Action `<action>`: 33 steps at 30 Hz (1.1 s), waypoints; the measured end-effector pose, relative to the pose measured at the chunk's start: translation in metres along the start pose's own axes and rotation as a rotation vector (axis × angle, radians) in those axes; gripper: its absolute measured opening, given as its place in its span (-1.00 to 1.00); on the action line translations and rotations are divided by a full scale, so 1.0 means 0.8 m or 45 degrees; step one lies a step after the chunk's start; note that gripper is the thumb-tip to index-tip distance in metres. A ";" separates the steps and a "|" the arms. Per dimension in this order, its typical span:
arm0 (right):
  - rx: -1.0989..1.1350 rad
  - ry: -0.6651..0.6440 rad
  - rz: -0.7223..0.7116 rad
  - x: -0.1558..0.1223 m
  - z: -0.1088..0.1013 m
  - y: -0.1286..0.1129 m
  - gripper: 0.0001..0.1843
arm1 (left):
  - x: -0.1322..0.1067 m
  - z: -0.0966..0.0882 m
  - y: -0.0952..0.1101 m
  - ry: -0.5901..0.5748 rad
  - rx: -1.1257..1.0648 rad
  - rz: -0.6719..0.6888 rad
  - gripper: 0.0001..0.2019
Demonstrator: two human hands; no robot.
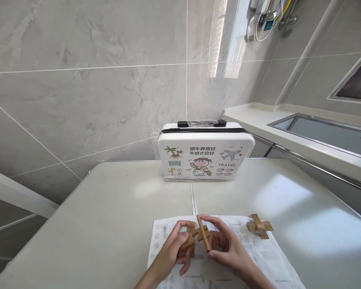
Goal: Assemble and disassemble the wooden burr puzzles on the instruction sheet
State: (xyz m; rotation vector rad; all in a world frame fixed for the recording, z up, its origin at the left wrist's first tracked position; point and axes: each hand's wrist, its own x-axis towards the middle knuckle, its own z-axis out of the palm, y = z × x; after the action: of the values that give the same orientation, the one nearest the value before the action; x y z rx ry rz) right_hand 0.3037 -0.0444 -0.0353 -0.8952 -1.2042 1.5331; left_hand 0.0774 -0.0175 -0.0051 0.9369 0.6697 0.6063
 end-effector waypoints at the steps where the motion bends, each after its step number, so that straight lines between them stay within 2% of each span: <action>1: 0.012 0.029 -0.016 0.001 -0.001 0.000 -0.13 | 0.001 0.000 -0.001 0.001 -0.017 0.017 -0.71; 4: 0.017 0.073 -0.038 0.002 -0.003 -0.001 -0.12 | 0.004 -0.001 -0.004 0.023 -0.027 0.042 -0.68; 9: -0.081 0.034 -0.001 -0.002 -0.002 -0.003 -0.05 | 0.003 -0.003 -0.006 0.071 0.046 0.046 -0.59; 17: -0.260 0.025 -0.012 -0.006 -0.012 -0.013 -0.04 | 0.002 -0.007 -0.005 -0.007 0.105 0.053 -0.60; 24: -0.376 0.046 0.018 -0.008 -0.013 -0.012 0.00 | 0.002 -0.003 -0.001 0.016 0.131 0.061 -0.60; 33: -0.283 0.016 0.005 -0.008 -0.019 -0.017 -0.08 | 0.001 -0.005 -0.001 -0.046 0.135 0.016 -0.57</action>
State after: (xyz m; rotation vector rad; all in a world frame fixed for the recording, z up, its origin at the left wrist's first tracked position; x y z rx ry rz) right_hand 0.3228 -0.0462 -0.0257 -1.0503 -1.3833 1.4133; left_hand 0.0750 -0.0150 -0.0081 1.0493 0.6692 0.5677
